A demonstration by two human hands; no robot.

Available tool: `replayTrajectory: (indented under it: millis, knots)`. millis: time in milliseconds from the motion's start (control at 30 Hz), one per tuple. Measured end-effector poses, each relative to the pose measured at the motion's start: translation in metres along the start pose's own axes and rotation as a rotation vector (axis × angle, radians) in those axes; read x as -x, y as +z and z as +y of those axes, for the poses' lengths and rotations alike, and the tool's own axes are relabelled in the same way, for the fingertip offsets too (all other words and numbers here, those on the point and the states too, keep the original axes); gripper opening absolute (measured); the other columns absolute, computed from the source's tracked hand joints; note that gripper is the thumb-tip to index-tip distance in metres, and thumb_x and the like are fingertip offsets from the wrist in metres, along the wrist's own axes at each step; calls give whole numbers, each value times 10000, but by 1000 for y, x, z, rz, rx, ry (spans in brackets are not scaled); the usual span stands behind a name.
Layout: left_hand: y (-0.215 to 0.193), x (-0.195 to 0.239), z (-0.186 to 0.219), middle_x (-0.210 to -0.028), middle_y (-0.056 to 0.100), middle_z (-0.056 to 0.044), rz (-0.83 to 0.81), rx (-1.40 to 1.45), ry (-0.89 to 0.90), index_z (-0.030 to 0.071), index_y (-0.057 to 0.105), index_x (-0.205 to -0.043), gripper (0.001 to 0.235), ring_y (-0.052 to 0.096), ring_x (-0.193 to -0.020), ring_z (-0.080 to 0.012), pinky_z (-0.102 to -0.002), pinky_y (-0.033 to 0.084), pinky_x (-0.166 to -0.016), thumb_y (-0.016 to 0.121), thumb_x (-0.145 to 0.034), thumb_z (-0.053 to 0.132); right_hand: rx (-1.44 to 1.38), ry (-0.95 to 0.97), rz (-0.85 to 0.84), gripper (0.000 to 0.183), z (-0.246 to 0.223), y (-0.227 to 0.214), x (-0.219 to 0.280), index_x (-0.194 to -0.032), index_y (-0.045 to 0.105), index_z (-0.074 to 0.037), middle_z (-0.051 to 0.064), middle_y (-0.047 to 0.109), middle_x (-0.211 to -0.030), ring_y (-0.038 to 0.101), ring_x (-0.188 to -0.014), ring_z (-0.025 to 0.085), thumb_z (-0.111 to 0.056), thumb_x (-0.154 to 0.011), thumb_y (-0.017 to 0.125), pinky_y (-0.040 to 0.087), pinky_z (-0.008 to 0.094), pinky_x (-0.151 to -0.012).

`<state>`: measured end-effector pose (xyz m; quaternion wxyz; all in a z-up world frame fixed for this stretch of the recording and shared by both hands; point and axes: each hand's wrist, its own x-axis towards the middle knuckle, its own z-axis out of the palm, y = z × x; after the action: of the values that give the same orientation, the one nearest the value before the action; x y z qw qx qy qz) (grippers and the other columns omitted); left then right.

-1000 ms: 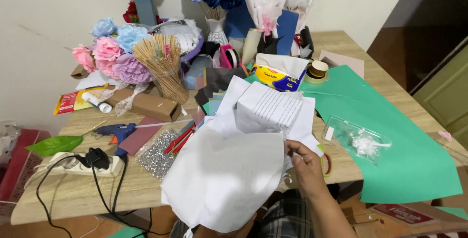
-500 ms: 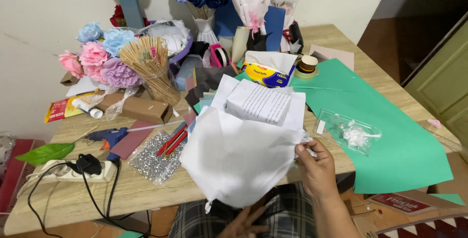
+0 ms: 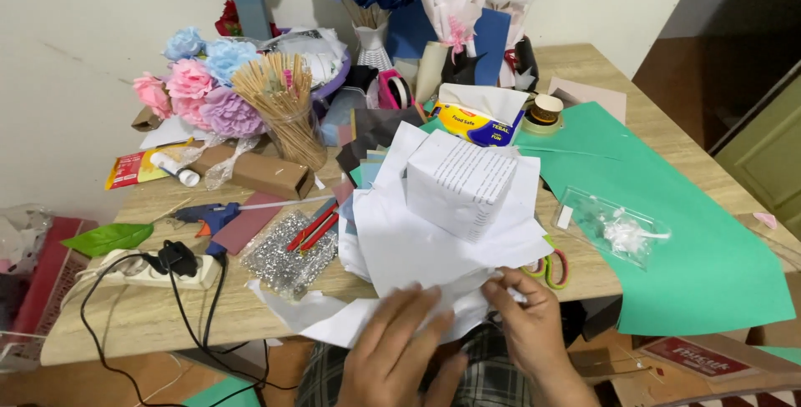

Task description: The person folds printed paper sheets into cube shapes and secures the edges with small white clips. They repeatedly open and close the cubes to check the assembly while working at a cluttered craft table.

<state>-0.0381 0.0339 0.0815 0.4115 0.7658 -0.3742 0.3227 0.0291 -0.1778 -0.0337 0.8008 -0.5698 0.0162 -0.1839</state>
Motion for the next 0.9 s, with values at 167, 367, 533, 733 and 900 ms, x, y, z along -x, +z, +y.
replayTrajectory:
  millis: [167, 367, 533, 733, 900]
  knots:
    - [27, -12, -21, -939, 622, -81, 78, -546, -120, 86, 691, -1177, 264, 541, -744, -320, -438, 414, -662, 604, -991, 251, 198, 115, -106, 156, -3, 6, 22, -961, 804, 9, 74, 790, -936, 678, -917, 157, -44, -814, 818, 545, 306, -865]
    - [35, -5, -43, -742, 507, -33, 31, -525, -114, 133, 598, -846, 139, 508, -619, -267, -415, 377, -544, 595, -984, 145, 640, -351, -320, 986, -67, 29, 16, -1612, 180, -161, 142, 448, -1531, 668, -1198, 222, -259, -829, 771, 529, 421, -1020]
    - [41, 0, -51, -733, 477, -58, -94, -441, -87, 126, 566, -842, 108, 493, -550, -295, -427, 374, -482, 590, -918, 53, 841, -647, -428, 467, -78, 22, 6, -1356, 592, -72, 119, 610, -1313, 590, -1244, 275, -249, -934, 689, 421, 479, -1131]
    - [53, 1, -59, -732, 472, -52, -180, -359, -31, 107, 578, -850, 164, 460, -484, -278, -409, 365, -445, 609, -1010, 117, 911, -787, -407, 122, -71, 17, -1, -1013, 750, -128, 44, 659, -1062, 658, -1056, 188, -187, -940, 672, 359, 592, -1164]
    - [56, -12, -87, -736, 497, -60, -195, -295, -46, 117, 565, -836, 190, 504, -499, -323, -465, 367, -430, 580, -1021, 157, 1012, -903, -366, 88, -40, 19, -22, -989, 741, -108, 64, 648, -1037, 633, -1010, 229, -126, -934, 675, 353, 645, -1161]
